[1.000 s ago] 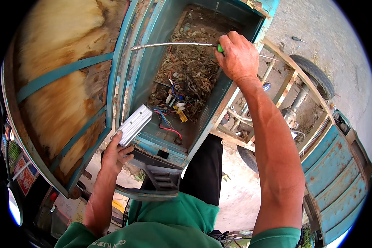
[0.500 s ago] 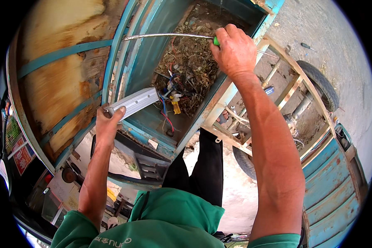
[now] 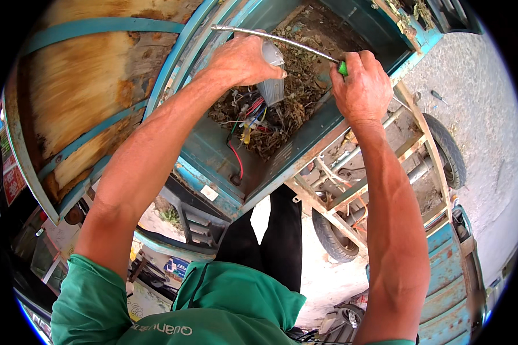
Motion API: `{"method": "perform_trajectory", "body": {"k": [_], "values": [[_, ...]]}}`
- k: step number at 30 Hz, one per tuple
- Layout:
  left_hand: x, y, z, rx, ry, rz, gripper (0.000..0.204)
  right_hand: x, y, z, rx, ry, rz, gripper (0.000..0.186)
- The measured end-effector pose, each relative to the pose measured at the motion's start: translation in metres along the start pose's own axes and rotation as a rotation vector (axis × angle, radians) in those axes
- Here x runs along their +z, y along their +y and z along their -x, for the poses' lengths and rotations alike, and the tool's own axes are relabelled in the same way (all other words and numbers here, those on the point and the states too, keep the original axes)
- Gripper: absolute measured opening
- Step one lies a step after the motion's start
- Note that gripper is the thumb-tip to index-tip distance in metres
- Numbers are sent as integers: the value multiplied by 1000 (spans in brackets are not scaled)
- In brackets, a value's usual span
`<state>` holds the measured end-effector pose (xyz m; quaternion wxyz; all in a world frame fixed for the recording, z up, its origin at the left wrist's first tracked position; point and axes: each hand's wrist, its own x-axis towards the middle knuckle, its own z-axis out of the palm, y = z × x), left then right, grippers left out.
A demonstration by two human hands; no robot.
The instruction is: The person uses a screwdriver to remove screws from a metal panel on a teal three-wheeled vehicle. After opening the panel, they manipulate wires and a yellow electrical component inside the compartment, then remove the component and place it on the vehicle frame.
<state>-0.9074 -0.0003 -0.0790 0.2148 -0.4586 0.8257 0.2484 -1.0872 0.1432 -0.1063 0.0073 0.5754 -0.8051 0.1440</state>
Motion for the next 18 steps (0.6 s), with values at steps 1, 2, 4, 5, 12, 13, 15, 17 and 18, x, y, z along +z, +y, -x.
{"method": "perform_trajectory", "body": {"k": [1,2,4,5,12,13,15,17,18], "values": [[10,-4,-8,14,-5,28,89,1,1,0,-7,2,0,25],[22,-6,-12,25,82,42,88,1,2,1,-10,4,3,25],[40,-6,-18,49,254,71,87,2,2,2,-4,15,-1,25],[44,-4,-24,46,248,103,89,2,2,2,-1,20,-3,25],[77,-31,-55,173,205,596,73,3,-2,0,-16,3,-19,24],[80,-34,-45,180,141,664,64,3,1,1,-11,-4,-11,24],[91,-48,-20,61,91,749,44,3,4,1,-10,-2,-5,24],[109,-70,12,-166,182,780,29,2,6,2,-18,9,-7,24],[120,-82,24,-266,263,790,25,2,6,1,-19,11,-5,24]]}}
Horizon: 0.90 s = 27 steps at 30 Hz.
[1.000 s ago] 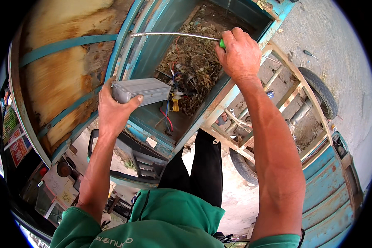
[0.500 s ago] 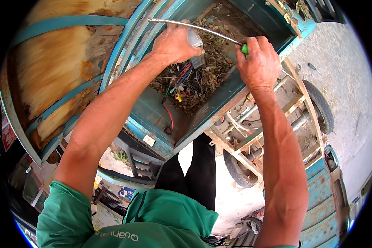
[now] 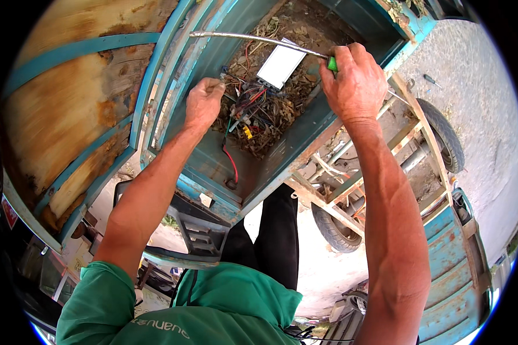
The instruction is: The person uses a screwdriver to remove screws from a metal panel on a teal three-wheeled vehicle. After opening the panel, they manipulate wires and a yellow electrical component inside the compartment, then remove the component and place it on the vehicle frame.
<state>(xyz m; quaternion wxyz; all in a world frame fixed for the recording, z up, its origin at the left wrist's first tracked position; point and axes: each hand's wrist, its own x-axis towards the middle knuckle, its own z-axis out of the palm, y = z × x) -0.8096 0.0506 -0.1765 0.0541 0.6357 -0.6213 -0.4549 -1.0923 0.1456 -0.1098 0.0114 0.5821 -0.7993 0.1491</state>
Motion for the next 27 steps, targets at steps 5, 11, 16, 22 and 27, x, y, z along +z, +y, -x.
{"method": "perform_trajectory", "body": {"k": [5,11,16,22,27], "values": [[13,-76,28,-543,-396,26,32,1,-2,0,-8,-13,3,24],[72,-103,33,-382,-196,-97,67,2,-3,-2,-26,-3,23,25],[61,-116,22,-331,-345,-231,56,2,-4,0,-21,-27,21,25],[33,-118,15,-284,-631,-149,63,3,-3,-3,-34,-31,18,25],[39,-111,33,-581,-675,143,75,3,-1,-1,-37,-52,28,20]]}}
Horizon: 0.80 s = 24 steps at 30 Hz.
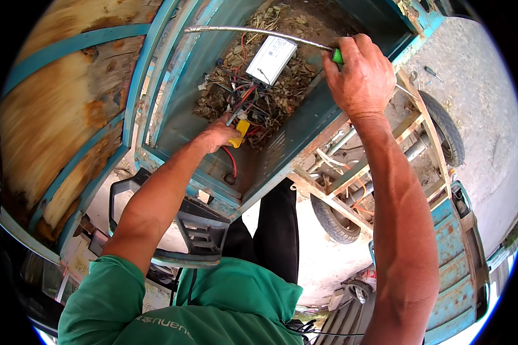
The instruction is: The person uses a screwdriver to remove screws from a metal panel on a teal three-wheeled vehicle. After opening the panel, they manipulate wires and a yellow electrical component inside the compartment, then remove the component and place it on the vehicle frame.
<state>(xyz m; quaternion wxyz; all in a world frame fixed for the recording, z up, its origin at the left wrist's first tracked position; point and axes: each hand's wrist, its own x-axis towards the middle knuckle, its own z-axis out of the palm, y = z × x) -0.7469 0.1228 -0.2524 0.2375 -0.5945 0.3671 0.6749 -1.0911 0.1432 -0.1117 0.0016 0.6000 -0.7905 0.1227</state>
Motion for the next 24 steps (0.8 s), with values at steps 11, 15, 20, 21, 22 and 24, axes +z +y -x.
{"method": "perform_trajectory", "body": {"k": [11,15,20,21,22,24], "values": [[28,-6,4,-36,-151,238,61,0,-1,-2,15,-21,13,25],[46,8,23,-21,40,231,49,-4,-1,-1,37,-27,2,25],[26,-20,-17,66,286,244,31,-2,-4,-4,21,-13,-13,25],[21,-21,-24,53,319,350,29,-2,-5,-3,29,-25,-4,25],[17,-18,-26,94,339,453,30,-2,-6,-3,38,-34,6,25],[13,-19,-31,134,314,594,26,-1,-6,-4,32,-38,20,25]]}}
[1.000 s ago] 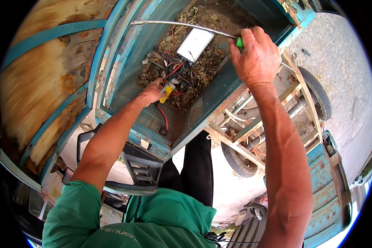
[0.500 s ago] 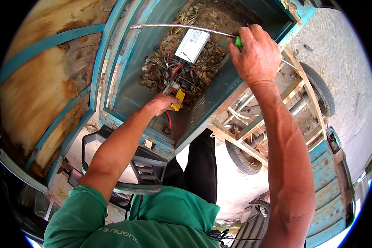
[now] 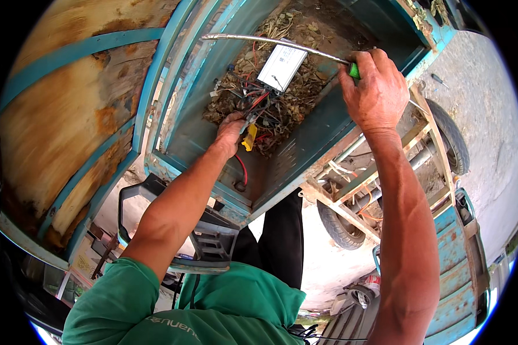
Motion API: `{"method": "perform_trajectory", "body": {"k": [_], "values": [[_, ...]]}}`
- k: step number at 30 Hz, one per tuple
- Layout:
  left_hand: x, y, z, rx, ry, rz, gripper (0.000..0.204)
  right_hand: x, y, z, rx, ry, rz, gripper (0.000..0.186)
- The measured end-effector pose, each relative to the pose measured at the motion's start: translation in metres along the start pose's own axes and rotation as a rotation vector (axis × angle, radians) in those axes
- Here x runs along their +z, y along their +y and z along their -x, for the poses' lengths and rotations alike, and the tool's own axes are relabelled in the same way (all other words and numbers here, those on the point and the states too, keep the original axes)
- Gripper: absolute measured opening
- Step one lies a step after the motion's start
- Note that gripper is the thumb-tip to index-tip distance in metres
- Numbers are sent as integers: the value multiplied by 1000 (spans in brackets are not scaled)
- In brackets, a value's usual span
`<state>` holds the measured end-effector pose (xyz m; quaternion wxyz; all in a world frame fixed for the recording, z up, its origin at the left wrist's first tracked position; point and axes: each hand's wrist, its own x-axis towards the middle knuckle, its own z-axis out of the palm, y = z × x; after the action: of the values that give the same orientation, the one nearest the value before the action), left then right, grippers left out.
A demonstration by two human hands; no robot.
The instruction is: The person uses a screwdriver to remove screws from a metal panel on a teal three-wheeled vehicle. After opening the panel, they manipulate wires and a yellow electrical component inside the compartment, then remove the component and place it on the vehicle frame.
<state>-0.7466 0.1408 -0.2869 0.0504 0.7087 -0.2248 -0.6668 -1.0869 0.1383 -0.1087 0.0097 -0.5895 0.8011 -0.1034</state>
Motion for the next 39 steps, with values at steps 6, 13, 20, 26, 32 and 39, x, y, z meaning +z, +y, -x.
{"method": "perform_trajectory", "body": {"k": [6,13,20,26,32,39], "values": [[4,26,17,-140,-47,-7,26,1,0,0,9,-4,-14,21],[2,10,10,-93,-151,-125,18,-2,-1,-2,4,-20,-29,21],[-7,28,5,-18,-244,-487,18,0,0,0,7,-22,-4,22],[-16,18,-9,73,-257,-393,28,-1,-1,-1,-2,-14,-17,23],[-11,38,9,-25,-301,-399,25,1,2,0,-6,-15,1,23],[-23,38,4,-154,-435,-403,25,0,-2,-2,-11,-17,1,23]]}}
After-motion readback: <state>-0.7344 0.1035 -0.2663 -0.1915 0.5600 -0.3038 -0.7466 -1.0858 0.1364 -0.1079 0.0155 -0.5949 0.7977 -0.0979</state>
